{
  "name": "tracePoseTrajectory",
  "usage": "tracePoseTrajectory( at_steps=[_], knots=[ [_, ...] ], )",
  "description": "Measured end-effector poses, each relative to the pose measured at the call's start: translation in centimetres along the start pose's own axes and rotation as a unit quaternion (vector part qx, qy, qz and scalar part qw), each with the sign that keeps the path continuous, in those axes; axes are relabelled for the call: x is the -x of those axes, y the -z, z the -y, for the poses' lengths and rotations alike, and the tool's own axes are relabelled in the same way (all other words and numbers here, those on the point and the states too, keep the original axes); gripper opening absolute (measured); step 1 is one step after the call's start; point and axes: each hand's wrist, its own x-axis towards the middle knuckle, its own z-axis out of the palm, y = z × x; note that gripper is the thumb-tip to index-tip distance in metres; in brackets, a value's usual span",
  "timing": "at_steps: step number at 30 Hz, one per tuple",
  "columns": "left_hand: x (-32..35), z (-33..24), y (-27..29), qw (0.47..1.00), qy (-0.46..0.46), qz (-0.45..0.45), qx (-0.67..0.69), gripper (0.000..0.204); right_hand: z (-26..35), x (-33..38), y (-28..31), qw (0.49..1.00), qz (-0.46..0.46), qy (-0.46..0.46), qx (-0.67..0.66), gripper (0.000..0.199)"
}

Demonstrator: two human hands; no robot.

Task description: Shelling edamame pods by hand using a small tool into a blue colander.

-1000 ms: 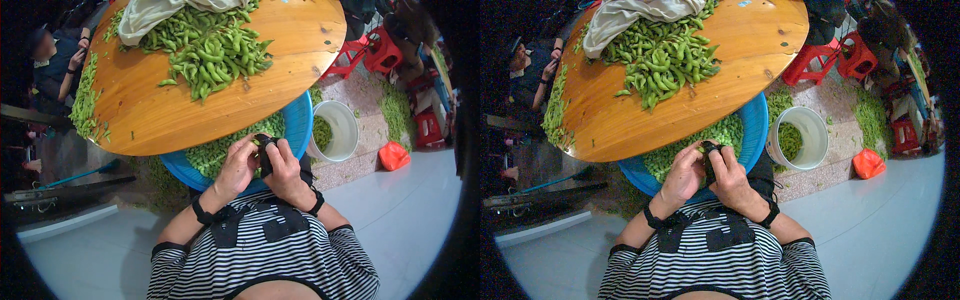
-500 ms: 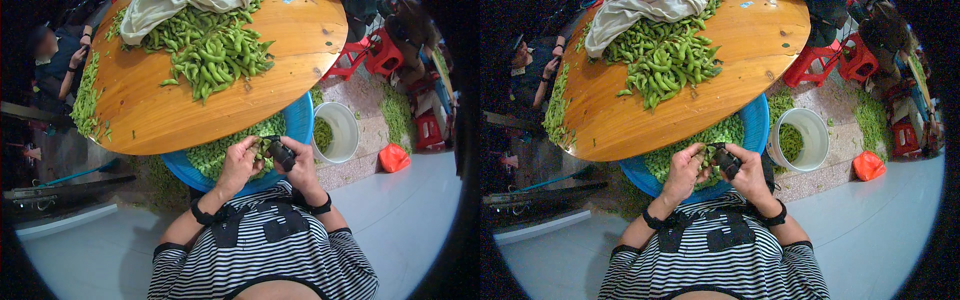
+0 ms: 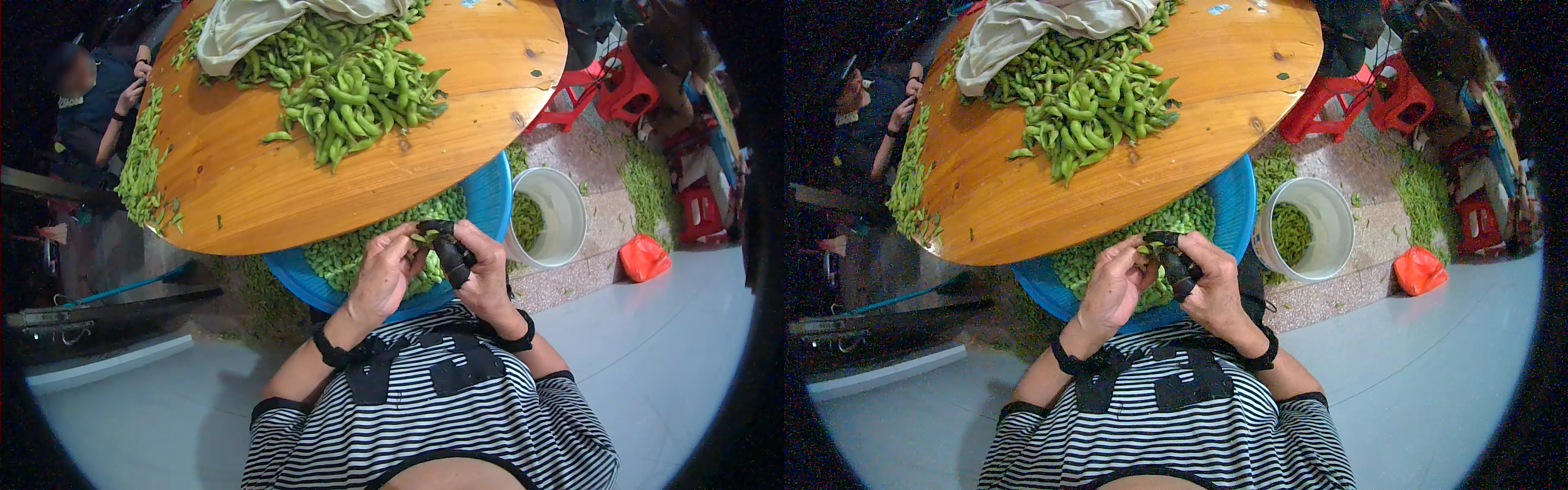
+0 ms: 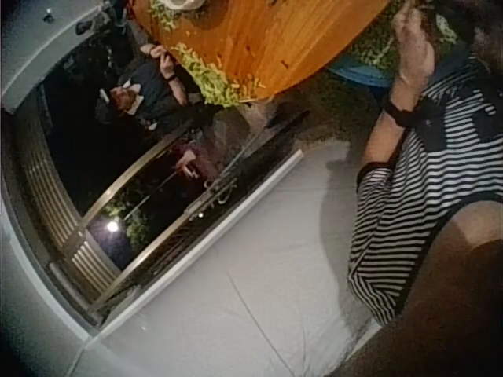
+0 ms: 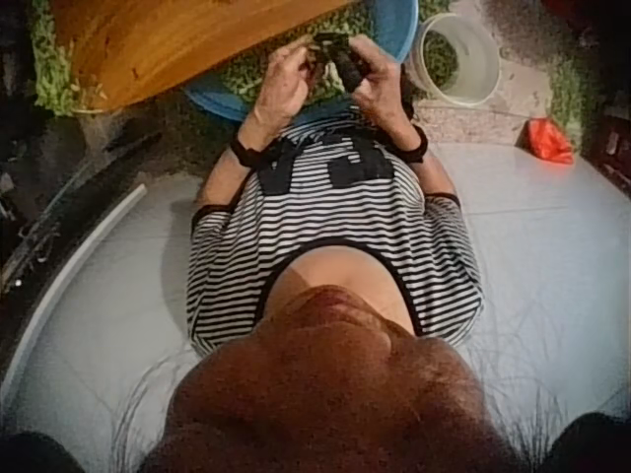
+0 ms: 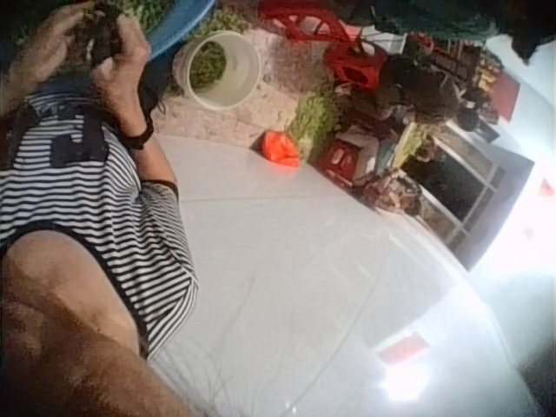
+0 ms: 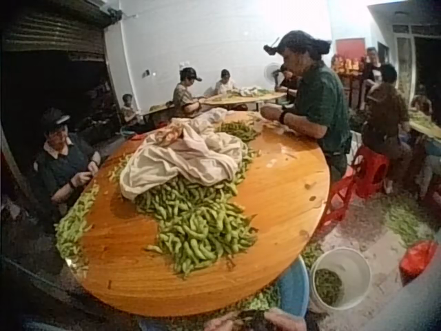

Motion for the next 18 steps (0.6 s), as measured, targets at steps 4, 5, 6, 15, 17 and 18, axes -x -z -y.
tracePoseTrajectory(
  at_steps=[4, 5, 6, 15, 17, 18],
  knots=[
    [-0.2, 0.1, -0.1, 0.999, -0.009, 0.029, -0.022, 0.025, 0.1, -0.1, 0.1, 0.998, -0.008, -0.048, -0.050, 0.022],
    [-0.2, -0.1, -0.3, 0.998, -0.012, 0.047, -0.026, 0.026, -0.1, 0.0, 0.2, 0.992, -0.009, -0.087, -0.091, 0.022],
    [-0.1, -0.2, -0.6, 0.997, -0.016, 0.065, -0.031, 0.027, -0.4, 0.3, 0.3, 0.983, -0.010, -0.125, -0.133, 0.022],
    [3.8, -7.0, -1.3, 0.757, -0.162, 0.208, -0.598, 0.022, -8.3, 2.0, 11.0, 0.968, -0.219, -0.061, 0.103, 0.048],
    [4.1, -10.8, -0.9, 0.754, -0.156, 0.188, -0.609, 0.018, -5.6, 1.4, 13.0, 0.906, -0.214, -0.132, 0.340, 0.043],
    [4.0, -12.9, 0.1, 0.782, -0.165, 0.142, -0.583, 0.017, -6.5, 1.7, 14.2, 0.905, -0.211, -0.105, 0.355, 0.043]
  ],
)
